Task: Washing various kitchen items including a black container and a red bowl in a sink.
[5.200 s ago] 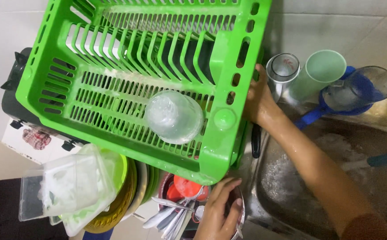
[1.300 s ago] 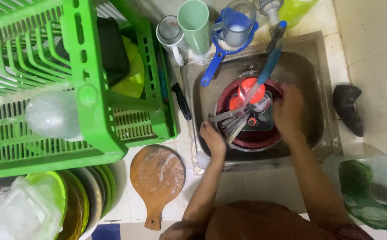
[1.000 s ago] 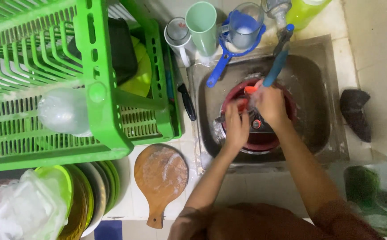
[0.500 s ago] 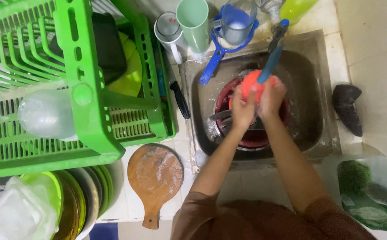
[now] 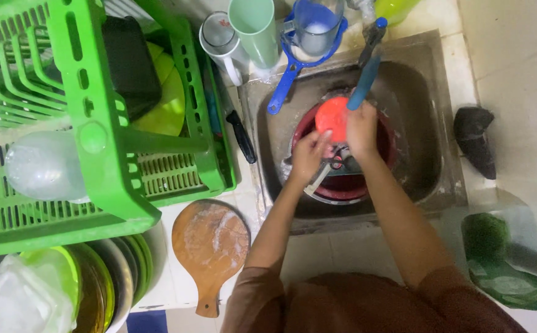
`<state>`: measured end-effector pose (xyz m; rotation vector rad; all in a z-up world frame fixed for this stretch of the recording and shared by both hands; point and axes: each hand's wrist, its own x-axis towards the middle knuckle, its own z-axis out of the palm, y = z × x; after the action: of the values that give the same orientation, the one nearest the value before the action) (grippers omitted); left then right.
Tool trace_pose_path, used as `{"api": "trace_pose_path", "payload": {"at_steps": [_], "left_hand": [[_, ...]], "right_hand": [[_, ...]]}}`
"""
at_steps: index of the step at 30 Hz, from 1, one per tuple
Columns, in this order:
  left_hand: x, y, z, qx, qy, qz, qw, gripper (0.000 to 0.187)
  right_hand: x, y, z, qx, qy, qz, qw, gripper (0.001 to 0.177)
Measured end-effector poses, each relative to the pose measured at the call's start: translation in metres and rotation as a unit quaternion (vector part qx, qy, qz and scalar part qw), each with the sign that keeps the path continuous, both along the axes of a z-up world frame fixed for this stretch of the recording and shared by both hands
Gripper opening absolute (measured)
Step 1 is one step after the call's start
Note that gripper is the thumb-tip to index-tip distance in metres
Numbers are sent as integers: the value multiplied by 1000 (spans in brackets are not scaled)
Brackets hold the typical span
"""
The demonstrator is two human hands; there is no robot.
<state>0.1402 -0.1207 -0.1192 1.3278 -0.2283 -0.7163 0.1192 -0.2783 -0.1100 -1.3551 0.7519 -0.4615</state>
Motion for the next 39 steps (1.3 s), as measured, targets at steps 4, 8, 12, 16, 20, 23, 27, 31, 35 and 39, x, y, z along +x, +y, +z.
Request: {"api": "trace_pose_path", "payload": {"at_steps": [4,8,12,16,20,23,27,31,35,39], "left_hand": [[-11,29,25,339,-393,-17,855,20],[-37,32,47,381,-626,16,681,25],[-22,12,41,379,-414,16,827,20],[4,-34,50,45,155,68,985,29],[5,-74,1,43,125,172,976,25],[-2,-73,-17,-32,-35,214,976,24],[-20,-57,44,-65,-20,150,986,31],[-13,-58,11,-61,6,243,968,26],[-28,-56,2,-11,-77,304,950,26],[-21,-53,22,3,-128,267,955,30]], "right_hand": [[-14,-20,29,-69,12,133,989,30],[-32,-19,77,-277,100,253,921,24],[-48,1,117,-300,87,281,907,26],[-76,10,50,-393,-67,294,869,28],[-77,20,8,-298,-126,7,946,8],[-44,29,87,-289,-89,-13,953,41],[-23,12,41,-110,14,-15,994,29],[-24,45,68,168,-102,-26,980,26],[-24,48,47,137,-108,-29,984,30],[-20,29,0,-36,-81,-16,996,32]]}}
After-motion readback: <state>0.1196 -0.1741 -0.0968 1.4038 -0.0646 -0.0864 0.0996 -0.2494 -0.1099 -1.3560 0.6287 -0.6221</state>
